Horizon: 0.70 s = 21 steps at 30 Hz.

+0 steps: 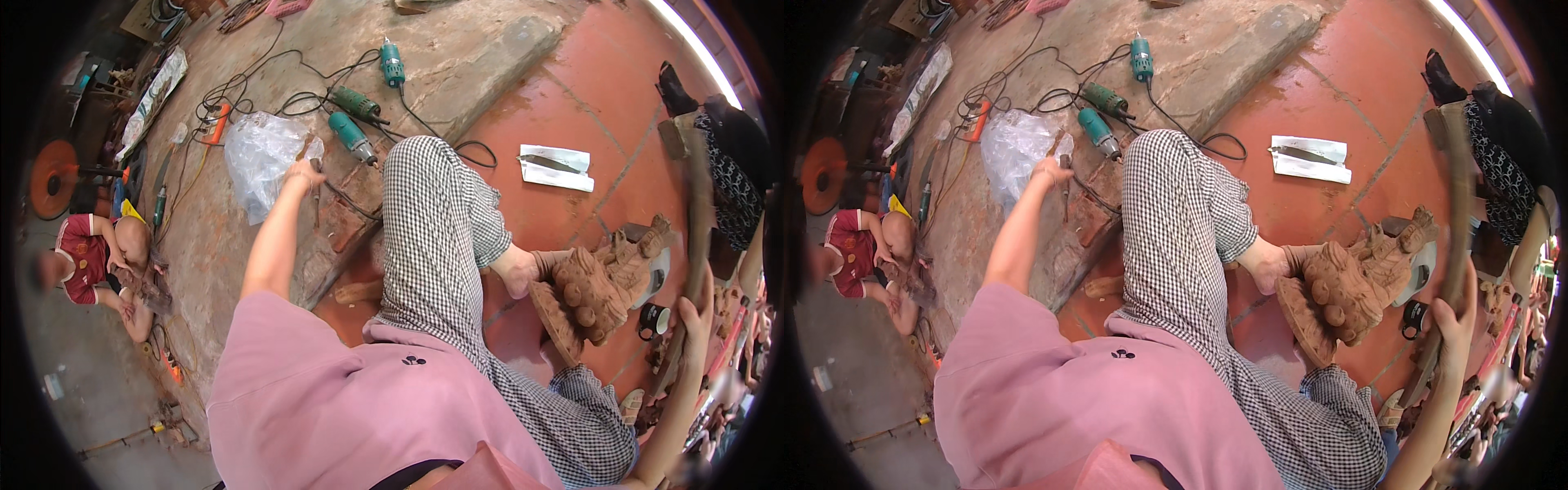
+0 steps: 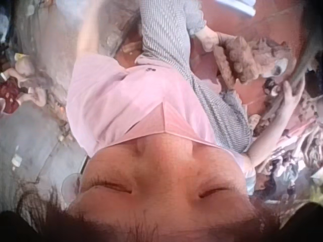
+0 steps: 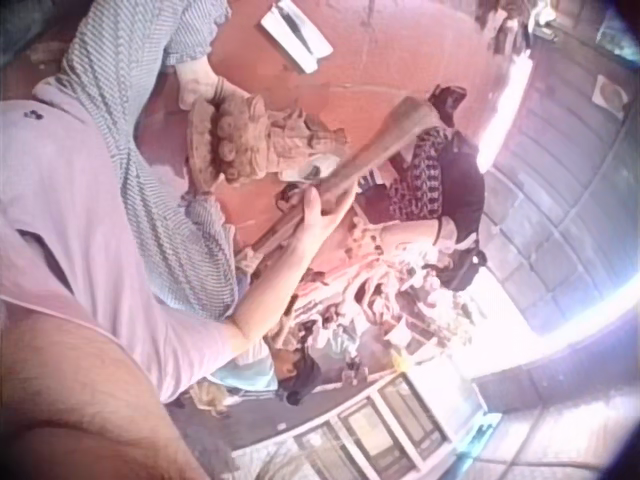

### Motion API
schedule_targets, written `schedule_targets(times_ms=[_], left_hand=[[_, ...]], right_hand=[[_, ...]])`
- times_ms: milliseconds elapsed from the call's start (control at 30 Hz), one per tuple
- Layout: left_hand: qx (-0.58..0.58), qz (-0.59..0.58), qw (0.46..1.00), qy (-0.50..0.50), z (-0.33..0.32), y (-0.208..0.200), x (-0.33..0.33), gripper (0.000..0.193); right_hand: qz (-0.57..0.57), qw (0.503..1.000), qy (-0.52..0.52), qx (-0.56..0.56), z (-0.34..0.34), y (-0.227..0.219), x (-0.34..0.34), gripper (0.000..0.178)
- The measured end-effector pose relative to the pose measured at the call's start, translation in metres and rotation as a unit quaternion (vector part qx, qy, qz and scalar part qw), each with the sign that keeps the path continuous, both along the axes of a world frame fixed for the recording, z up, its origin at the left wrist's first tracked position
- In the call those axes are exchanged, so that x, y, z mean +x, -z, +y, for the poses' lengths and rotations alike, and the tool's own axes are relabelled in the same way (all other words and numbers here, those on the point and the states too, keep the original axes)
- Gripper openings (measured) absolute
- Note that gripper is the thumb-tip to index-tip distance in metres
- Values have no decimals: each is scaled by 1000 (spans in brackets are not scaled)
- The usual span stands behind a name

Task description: The person carves a wooden sculpture using a chisel and mallet. They repeatedly strike the chisel to shape the wood, occasionally adjusting the sculpture's position and switching tools.

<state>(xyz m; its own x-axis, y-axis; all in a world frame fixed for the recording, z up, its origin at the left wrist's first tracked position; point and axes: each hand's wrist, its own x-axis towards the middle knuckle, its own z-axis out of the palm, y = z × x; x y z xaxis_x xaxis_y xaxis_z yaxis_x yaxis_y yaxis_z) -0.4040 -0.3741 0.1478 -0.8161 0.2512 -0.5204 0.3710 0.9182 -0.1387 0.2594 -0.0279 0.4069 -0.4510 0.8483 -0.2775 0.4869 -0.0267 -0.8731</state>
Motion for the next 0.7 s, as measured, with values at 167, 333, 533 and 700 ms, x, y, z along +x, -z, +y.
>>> schedule_targets(times_ms=[167, 333, 533, 700], left_hand=[[22, 13, 992, -126, -61, 57, 5, 45], [141, -110, 973, -146, -101, 78, -31, 24], [585, -373, 650, -309, -64, -6, -73, 16], [671, -365, 638, -94, 120, -120, 108, 30]], right_hand=[[92, 990, 110, 3, 13, 27, 52, 71], [-18, 995, 85, -45, 1, 25, 53, 61], [-28, 987, 145, -56, -19, 33, 108, 54], [-175, 968, 175, -43, -35, 27, 127, 36]])
